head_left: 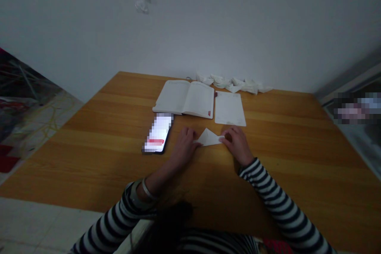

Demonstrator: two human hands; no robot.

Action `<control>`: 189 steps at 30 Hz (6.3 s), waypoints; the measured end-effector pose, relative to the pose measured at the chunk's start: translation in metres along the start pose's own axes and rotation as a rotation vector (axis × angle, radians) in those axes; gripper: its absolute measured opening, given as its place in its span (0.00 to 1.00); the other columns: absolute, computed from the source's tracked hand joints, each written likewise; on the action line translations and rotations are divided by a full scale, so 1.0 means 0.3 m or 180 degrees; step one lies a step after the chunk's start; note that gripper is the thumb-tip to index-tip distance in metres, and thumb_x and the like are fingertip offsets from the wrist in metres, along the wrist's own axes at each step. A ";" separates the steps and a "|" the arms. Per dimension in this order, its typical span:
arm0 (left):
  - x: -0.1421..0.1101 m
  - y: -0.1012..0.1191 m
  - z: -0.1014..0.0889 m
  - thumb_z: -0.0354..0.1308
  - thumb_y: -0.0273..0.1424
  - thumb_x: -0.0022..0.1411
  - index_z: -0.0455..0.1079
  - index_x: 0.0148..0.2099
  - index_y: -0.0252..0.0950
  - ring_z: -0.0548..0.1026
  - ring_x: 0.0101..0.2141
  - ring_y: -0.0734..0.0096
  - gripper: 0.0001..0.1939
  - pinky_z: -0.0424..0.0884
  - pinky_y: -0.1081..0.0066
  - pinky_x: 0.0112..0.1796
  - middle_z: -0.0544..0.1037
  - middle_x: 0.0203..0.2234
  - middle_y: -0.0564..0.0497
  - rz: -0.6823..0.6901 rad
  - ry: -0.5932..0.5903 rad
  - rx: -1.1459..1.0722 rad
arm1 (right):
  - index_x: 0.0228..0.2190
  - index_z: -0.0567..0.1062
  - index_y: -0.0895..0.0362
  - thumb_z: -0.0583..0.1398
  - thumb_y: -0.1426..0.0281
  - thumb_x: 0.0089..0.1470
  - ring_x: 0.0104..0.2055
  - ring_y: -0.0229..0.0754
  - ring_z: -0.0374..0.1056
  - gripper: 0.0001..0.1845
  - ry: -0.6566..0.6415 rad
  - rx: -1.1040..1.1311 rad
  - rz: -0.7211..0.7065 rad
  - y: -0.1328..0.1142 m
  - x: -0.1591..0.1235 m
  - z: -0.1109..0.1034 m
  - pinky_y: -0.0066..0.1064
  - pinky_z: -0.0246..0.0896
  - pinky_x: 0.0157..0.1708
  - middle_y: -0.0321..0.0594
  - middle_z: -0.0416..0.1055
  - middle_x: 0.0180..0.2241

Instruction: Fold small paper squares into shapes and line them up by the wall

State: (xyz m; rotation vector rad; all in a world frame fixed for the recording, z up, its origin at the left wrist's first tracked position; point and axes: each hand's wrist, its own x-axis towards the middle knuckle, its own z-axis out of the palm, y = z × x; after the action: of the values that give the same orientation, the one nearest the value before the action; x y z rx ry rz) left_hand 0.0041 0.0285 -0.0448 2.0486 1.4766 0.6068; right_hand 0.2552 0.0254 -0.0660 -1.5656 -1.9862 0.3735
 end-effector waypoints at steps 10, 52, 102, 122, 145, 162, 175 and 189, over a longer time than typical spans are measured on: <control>0.018 -0.003 0.003 0.62 0.25 0.57 0.69 0.36 0.35 0.71 0.44 0.58 0.05 0.70 0.59 0.46 0.70 0.42 0.44 0.0088 -0.0298 -0.0365 | 0.31 0.80 0.54 0.70 0.66 0.47 0.39 0.49 0.70 0.08 0.0016 0.0826 0.0029 0.005 0.004 0.036 0.40 0.64 0.39 0.43 0.74 0.35; 0.041 -0.028 -0.054 0.65 0.31 0.57 0.82 0.40 0.33 0.82 0.33 0.56 0.10 0.76 0.63 0.36 0.85 0.32 0.44 -0.0630 -0.0558 -0.1504 | 0.35 0.84 0.55 0.65 0.68 0.50 0.29 0.45 0.78 0.10 0.0032 0.1932 0.0968 -0.075 -0.054 0.014 0.34 0.73 0.29 0.44 0.83 0.32; 0.011 0.080 -0.013 0.61 0.29 0.64 0.77 0.51 0.34 0.79 0.43 0.63 0.14 0.75 0.65 0.45 0.81 0.47 0.42 -0.1090 -0.0537 -0.4959 | 0.64 0.65 0.45 0.56 0.65 0.66 0.74 0.50 0.36 0.26 -0.0588 0.2028 -0.0583 -0.209 -0.053 0.018 0.52 0.35 0.71 0.34 0.39 0.73; 0.002 0.112 0.018 0.68 0.32 0.59 0.77 0.49 0.32 0.76 0.34 0.70 0.16 0.71 0.72 0.39 0.81 0.38 0.46 -0.1233 -0.0488 -0.5294 | 0.71 0.40 0.46 0.56 0.55 0.65 0.74 0.50 0.38 0.43 -0.0414 0.2350 -0.0096 -0.213 -0.072 0.073 0.52 0.35 0.71 0.41 0.39 0.73; -0.023 0.102 0.022 0.70 0.33 0.57 0.77 0.49 0.35 0.76 0.35 0.72 0.18 0.70 0.73 0.38 0.80 0.38 0.48 -0.1418 -0.0963 -0.4786 | 0.58 0.72 0.46 0.55 0.77 0.62 0.49 0.47 0.77 0.27 -0.0134 0.0946 -0.0495 -0.162 -0.077 0.004 0.41 0.73 0.49 0.42 0.78 0.53; 0.016 0.048 -0.023 0.67 0.30 0.59 0.79 0.50 0.32 0.78 0.37 0.67 0.16 0.72 0.70 0.41 0.82 0.38 0.42 -0.1309 -0.1095 -0.4710 | 0.61 0.70 0.46 0.52 0.54 0.67 0.64 0.53 0.61 0.25 -0.0368 0.2647 0.0298 -0.180 -0.057 -0.022 0.52 0.60 0.61 0.40 0.71 0.59; -0.010 0.086 -0.040 0.65 0.20 0.55 0.78 0.53 0.43 0.74 0.45 0.60 0.24 0.68 0.64 0.51 0.81 0.48 0.46 -0.0036 -0.0149 -0.3087 | 0.66 0.60 0.45 0.73 0.63 0.46 0.57 0.54 0.68 0.50 -0.0517 0.2961 0.0307 -0.170 -0.058 0.004 0.47 0.72 0.52 0.45 0.62 0.65; -0.005 0.113 -0.023 0.64 0.25 0.57 0.80 0.50 0.37 0.78 0.42 0.65 0.17 0.73 0.67 0.46 0.82 0.45 0.44 -0.1020 -0.0863 -0.4860 | 0.46 0.82 0.46 0.57 0.68 0.63 0.26 0.38 0.66 0.15 0.0518 0.2413 -0.0011 -0.210 -0.061 -0.042 0.31 0.64 0.24 0.38 0.72 0.31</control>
State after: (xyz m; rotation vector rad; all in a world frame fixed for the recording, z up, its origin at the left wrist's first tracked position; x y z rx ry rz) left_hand 0.0235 0.0196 -0.0176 0.6369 0.6562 0.8604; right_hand 0.2155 -0.0109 -0.0264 -1.0593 -1.4604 0.8487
